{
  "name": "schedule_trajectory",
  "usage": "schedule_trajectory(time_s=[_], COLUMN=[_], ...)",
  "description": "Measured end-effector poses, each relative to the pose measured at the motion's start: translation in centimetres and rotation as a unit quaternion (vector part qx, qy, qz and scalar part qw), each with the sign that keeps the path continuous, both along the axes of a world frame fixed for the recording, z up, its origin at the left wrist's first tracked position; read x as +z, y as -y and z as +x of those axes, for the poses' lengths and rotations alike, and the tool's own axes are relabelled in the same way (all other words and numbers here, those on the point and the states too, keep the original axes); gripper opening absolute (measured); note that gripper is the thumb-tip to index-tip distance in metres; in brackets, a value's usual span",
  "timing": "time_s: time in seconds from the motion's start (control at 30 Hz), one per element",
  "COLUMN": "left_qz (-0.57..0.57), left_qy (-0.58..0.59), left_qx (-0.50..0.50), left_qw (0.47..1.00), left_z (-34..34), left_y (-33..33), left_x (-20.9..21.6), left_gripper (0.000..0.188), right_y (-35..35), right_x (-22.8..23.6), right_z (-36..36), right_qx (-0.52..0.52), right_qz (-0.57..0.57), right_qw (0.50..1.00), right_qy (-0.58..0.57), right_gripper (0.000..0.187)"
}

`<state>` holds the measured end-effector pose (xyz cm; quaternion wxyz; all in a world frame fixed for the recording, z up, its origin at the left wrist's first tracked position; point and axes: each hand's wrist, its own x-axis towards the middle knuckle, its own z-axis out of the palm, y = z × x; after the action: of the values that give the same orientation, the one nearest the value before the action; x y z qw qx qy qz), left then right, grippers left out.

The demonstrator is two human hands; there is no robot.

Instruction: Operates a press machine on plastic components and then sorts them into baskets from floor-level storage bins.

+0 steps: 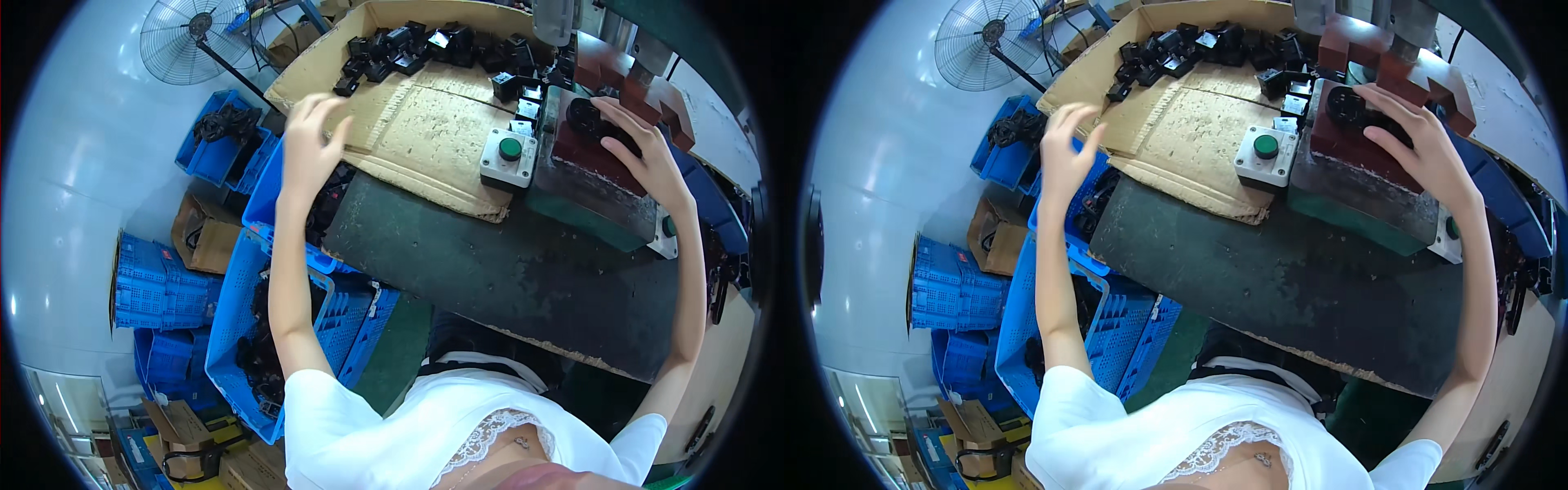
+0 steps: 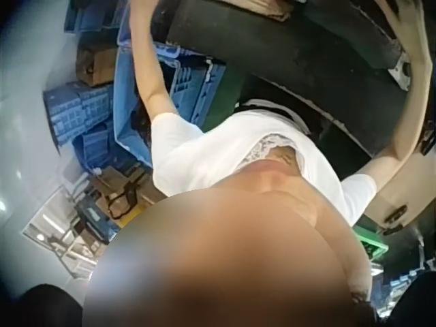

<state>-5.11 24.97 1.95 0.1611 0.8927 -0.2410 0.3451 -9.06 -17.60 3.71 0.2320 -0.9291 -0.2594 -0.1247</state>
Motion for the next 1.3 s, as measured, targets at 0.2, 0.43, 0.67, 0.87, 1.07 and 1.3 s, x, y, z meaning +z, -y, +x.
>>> schedule_trajectory(time_s=[0.2,0.43,0.67,0.87,1.07,1.3], left_qz=[0.154,0.333,0.39,-0.208,-0.493,-0.315], left_qy=[-0.041,-0.045,0.085,-0.173,-0.473,-0.362], left_qx=[0.008,0.052,0.04,-0.054,-0.345,-0.282], left_qw=[0.987,0.94,0.916,0.961,0.644,0.831], left_z=[12.0,19.1,19.2,16.2,10.2,4.3], left_y=[3.7,5.3,4.0,6.7,13.0,15.8], left_x=[-4.3,-7.4,-6.7,-4.6,-1.4,1.2], left_gripper=[0.033,0.043,0.035,0.026,0.055,0.05], right_y=[-0.3,4.0,12.9,19.8,27.8,27.5], right_x=[-0.6,0.9,1.6,-0.3,-7.7,-8.5], right_z=[0.3,-4.3,-8.9,-12.8,-13.8,-14.1], right_qx=[0.001,-0.062,-0.154,-0.329,-0.408,-0.457], right_qz=[-0.047,-0.085,-0.086,0.054,-0.09,0.009], right_qw=[0.999,0.994,0.975,0.943,0.904,0.889], right_qy=[0.004,0.033,0.139,0.011,0.086,0.019], right_gripper=[0.04,0.04,0.026,0.025,0.016,0.012])
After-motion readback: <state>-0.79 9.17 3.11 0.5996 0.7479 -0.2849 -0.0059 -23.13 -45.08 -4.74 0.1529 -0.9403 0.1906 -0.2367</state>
